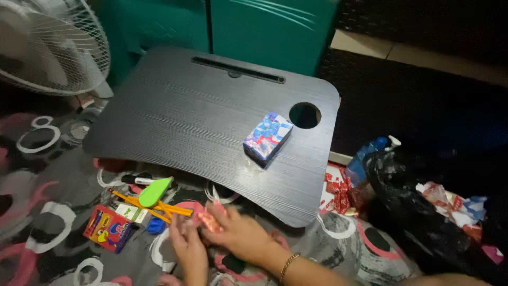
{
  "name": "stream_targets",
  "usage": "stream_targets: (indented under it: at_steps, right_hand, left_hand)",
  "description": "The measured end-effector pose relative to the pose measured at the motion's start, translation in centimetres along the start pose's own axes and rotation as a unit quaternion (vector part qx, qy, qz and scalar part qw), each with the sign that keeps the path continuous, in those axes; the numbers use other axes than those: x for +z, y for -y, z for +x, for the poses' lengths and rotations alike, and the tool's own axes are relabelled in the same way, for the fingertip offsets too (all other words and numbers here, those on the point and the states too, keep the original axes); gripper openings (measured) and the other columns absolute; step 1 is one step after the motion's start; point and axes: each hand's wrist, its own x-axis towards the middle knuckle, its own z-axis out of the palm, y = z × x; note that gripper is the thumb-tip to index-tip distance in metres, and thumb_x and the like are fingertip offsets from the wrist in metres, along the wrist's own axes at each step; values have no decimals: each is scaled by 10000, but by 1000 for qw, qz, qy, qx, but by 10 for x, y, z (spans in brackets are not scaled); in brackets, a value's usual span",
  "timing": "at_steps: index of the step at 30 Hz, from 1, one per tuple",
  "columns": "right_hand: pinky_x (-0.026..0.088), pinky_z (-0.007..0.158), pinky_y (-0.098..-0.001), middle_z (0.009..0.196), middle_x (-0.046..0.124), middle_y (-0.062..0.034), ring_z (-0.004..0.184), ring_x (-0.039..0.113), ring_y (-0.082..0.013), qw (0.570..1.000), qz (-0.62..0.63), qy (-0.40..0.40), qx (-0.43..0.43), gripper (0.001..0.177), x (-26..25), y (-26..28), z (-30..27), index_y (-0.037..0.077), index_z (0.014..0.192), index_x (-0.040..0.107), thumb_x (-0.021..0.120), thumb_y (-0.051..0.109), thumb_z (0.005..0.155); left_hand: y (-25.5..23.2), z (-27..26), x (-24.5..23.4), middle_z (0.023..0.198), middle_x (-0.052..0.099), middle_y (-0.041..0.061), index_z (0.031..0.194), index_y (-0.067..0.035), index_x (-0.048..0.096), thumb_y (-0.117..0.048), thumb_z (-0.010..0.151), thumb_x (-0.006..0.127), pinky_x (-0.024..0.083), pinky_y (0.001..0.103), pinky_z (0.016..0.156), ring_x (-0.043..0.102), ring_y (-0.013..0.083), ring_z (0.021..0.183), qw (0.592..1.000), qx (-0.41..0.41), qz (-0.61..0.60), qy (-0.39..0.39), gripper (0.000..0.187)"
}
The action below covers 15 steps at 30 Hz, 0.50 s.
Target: The person sits and sorts through a pile of stationery items, including pencils, markers, erasers, and small boxes. They unwrap and rewrap some items, then place them on a small table or into a black plastic bag.
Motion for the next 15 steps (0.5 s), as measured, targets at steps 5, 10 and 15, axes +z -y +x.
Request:
stream_targets:
  at_steps: [5,10,15]
  right_hand:
    - [594,777,-468,1591,320,-323,1143,587,-474,989,69,97,90,704,-3,-6,5,113,1435,515,769,272,797]
    - [546,888,-482,1317,553,-284,1106,633,-445,968,153,128,155,729,-85,-26,-34,52,1348,596,793,340,708]
    - [575,783,-455,904,751,-191,854,738,-340,845,63,259,463,249,-158,-141,-135,55,950,746,644,271,883]
  left_hand:
    - [-1,-5,9,1388,562,255,1417,10,537,-218,1001,535,395,477,1099,529,412,1295,906,260,314,117,474]
    - [-21,-30,34,1484,506,192,1446,-97,534,-360,896,570,304,632,1151,415,431,1425,821,372,421,100,612]
    - [-16,-39,61,1525,456,46,1430,-270,547,-534,646,713,224,803,1060,339,371,1475,691,327,634,116,843]
